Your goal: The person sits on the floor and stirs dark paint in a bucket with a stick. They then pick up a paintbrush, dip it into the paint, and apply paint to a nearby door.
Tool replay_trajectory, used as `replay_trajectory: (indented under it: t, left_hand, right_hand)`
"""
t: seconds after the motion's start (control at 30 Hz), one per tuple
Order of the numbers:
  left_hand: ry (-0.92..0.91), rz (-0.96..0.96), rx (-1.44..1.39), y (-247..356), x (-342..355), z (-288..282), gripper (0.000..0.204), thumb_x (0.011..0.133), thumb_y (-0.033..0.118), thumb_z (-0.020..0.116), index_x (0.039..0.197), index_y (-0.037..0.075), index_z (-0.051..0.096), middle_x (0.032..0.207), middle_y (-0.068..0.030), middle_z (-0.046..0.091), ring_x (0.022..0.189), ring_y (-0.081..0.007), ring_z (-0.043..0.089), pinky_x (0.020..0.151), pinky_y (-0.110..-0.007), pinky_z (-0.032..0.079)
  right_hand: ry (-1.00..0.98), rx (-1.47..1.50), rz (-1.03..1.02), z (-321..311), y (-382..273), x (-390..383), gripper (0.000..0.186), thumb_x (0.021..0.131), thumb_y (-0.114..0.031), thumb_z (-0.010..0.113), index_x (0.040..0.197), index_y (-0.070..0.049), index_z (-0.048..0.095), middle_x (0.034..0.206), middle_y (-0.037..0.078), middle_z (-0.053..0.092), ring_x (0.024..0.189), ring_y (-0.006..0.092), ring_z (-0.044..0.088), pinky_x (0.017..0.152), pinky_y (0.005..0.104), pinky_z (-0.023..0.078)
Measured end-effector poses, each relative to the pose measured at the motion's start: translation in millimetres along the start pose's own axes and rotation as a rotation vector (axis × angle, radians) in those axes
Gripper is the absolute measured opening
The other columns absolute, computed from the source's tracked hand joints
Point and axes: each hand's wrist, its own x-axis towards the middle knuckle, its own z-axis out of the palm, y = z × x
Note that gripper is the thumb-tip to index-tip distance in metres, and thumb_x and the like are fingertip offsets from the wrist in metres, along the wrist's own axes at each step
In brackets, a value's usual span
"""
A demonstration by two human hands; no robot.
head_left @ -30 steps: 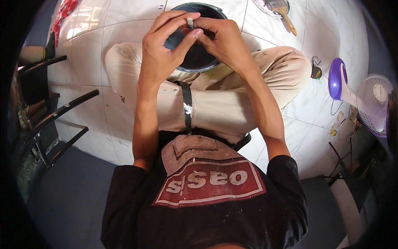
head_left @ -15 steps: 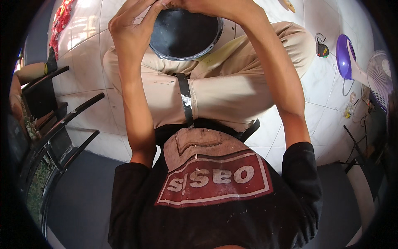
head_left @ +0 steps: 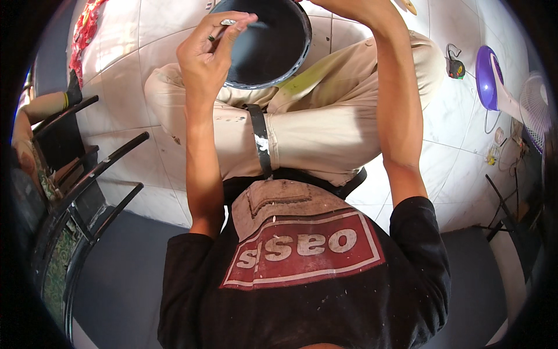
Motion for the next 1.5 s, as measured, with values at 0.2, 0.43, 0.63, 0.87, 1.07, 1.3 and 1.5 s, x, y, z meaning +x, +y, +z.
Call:
replay_trajectory:
  t: [0.2,0.43,0.63,0.87,1.07,1.3,1.5]
  left_hand:
    - [0.067,0.064,-0.002,-1.1,-5.0,12.4,0.012,0.102,-0.001,0.062,0.112,-0.006,0.066,0.103,-0.0167,0.075,0.100,-0.0242,0.076,0.085,-0.031,0.063]
    - [0.068,-0.027,-0.063,3.7,-1.5,4.4,0.014,0.104,-0.001,0.057,0.115,-0.009,0.060,0.106,-0.0225,0.072,0.106,-0.0336,0.074,0.094,-0.042,0.063]
    - [0.003,-0.007,-0.028,-8.2,-9.2,2.0,0.011,0.103,0.001,0.061,0.110,-0.005,0.067,0.106,-0.0146,0.074,0.103,-0.0250,0.075,0.088,-0.033,0.063]
    - [0.080,0.037,-0.003,-14.7,-13.5,8.5,0.014,0.102,0.002,0.064,0.113,-0.003,0.070,0.103,-0.0110,0.076,0.099,-0.0197,0.076,0.080,-0.027,0.062]
    - [-0.033,-0.106,-0.052,4.9,-8.1,5.3,0.013,0.100,-0.002,0.064,0.110,-0.001,0.072,0.103,-0.0105,0.076,0.099,-0.0179,0.076,0.080,-0.025,0.062]
    - [-0.129,-0.067,0.172,2.2,3.3,-8.7,0.008,0.097,0.002,0.070,0.104,0.000,0.073,0.104,-0.0081,0.077,0.094,-0.0146,0.075,0.079,-0.026,0.058]
    - [-0.091,0.182,0.270,9.5,-8.1,-13.4,0.011,0.097,0.007,0.071,0.106,0.006,0.077,0.101,-0.0094,0.074,0.094,-0.0252,0.071,0.086,-0.035,0.057]
  right_hand:
    - [0.011,-0.062,0.100,-8.6,-11.1,-0.4,0.035,0.100,-0.024,0.057,0.108,0.006,0.074,0.092,0.021,0.076,0.081,0.0294,0.073,0.077,0.0392,0.056]
    - [-0.002,-0.108,0.211,-9.9,-15.9,3.7,0.038,0.101,-0.024,0.054,0.107,0.008,0.073,0.092,0.021,0.075,0.077,0.0267,0.072,0.073,0.0382,0.056]
    - [-0.043,-0.164,0.153,-7.7,-9.4,8.4,0.035,0.100,-0.021,0.050,0.101,0.007,0.071,0.092,0.022,0.073,0.077,0.0292,0.072,0.071,0.0394,0.056]
    - [-0.048,-0.251,-0.011,-4.5,3.6,7.6,0.033,0.100,-0.019,0.048,0.094,0.007,0.068,0.087,0.021,0.070,0.075,0.0318,0.070,0.070,0.0413,0.056]
    - [-0.086,-0.333,0.037,-6.4,5.6,8.2,0.029,0.100,-0.017,0.049,0.092,0.003,0.067,0.086,0.023,0.069,0.076,0.0339,0.070,0.069,0.0427,0.055]
    - [0.014,-0.355,-0.089,-7.8,24.7,5.4,0.022,0.100,-0.018,0.062,0.103,0.001,0.071,0.088,0.018,0.071,0.075,0.0288,0.066,0.069,0.0389,0.053]
    - [0.022,-0.193,0.092,-3.2,13.5,-13.2,0.022,0.105,-0.013,0.058,0.114,0.001,0.071,0.097,0.022,0.073,0.083,0.0309,0.069,0.076,0.0378,0.053]
